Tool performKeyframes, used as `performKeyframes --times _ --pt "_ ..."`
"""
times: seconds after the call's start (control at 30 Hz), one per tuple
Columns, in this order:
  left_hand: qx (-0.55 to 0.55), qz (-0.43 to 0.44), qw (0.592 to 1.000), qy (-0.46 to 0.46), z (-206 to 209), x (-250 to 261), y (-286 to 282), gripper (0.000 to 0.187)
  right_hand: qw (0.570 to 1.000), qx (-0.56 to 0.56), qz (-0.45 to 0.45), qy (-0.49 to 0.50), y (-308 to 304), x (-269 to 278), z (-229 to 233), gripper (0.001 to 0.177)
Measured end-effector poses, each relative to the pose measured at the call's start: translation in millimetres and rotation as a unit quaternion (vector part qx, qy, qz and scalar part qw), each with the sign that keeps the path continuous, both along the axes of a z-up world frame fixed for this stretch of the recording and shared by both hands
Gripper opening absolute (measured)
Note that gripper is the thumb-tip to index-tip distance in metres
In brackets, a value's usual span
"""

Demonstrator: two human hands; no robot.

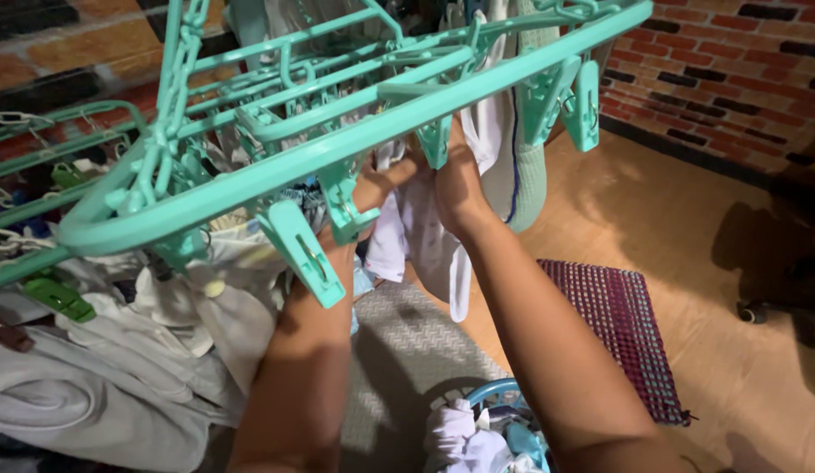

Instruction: The person takes small garments from a blue laundry basket and hangs them on a green collapsible drying rack using clothespins. The person repeatedly picks up items, unfolds them, and secures them to the rack with clips.

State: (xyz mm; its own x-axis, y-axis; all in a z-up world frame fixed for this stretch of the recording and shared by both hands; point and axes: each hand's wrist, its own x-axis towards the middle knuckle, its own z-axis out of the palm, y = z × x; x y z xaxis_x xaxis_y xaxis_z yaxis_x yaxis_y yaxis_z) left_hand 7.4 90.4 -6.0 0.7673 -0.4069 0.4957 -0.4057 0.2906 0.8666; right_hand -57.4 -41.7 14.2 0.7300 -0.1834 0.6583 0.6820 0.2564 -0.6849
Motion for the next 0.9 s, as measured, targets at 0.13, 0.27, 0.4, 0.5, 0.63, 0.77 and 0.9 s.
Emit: performKeyframes --times 0.13,0.27,0.4,0.5,0.63,0.77,0.9 --pt "0.068 -0.001 0.997 -0.028 13.4 -17.4 3.1 0.037 0.999 -0.005 -0.044 0.005 -7.5 -4.4 5.8 0.050" --pt "-0.034 -0.060 0.998 -0.003 22.5 -22.0 8.1 0.046 0.973 -0.156 -0.160 -0.059 -7.6 -10.7 13.0 0.050" --pt "-0.037 0.012 0.999 0.018 21.8 -26.3 4.1 0.046 0.920 -0.210 -0.318 -0.090 0.2 -16.5 32.4 0.050" --pt "-0.065 0.005 0.998 0.021 18.0 -22.7 2.0 0.047 0.882 -0.274 -0.381 -0.045 4.8 -27.7 49.0 0.026" --pt "-0.080 -0.015 0.996 0.023 9.7 -13.5 -1.8 0.049 0.928 -0.232 -0.290 0.005 3.1 -45.7 59.7 0.021" --pt "-0.075 -0.061 0.995 0.025 2.2 -6.2 0.7 0.051 0.951 -0.240 -0.186 -0.048 1.1 -42.2 59.4 0.028" --pt "-0.068 -0.096 0.993 0.027 -6.4 -9.1 4.3 0.054 0.993 -0.034 0.100 0.054 -0.5 -25.1 56.7 0.028"
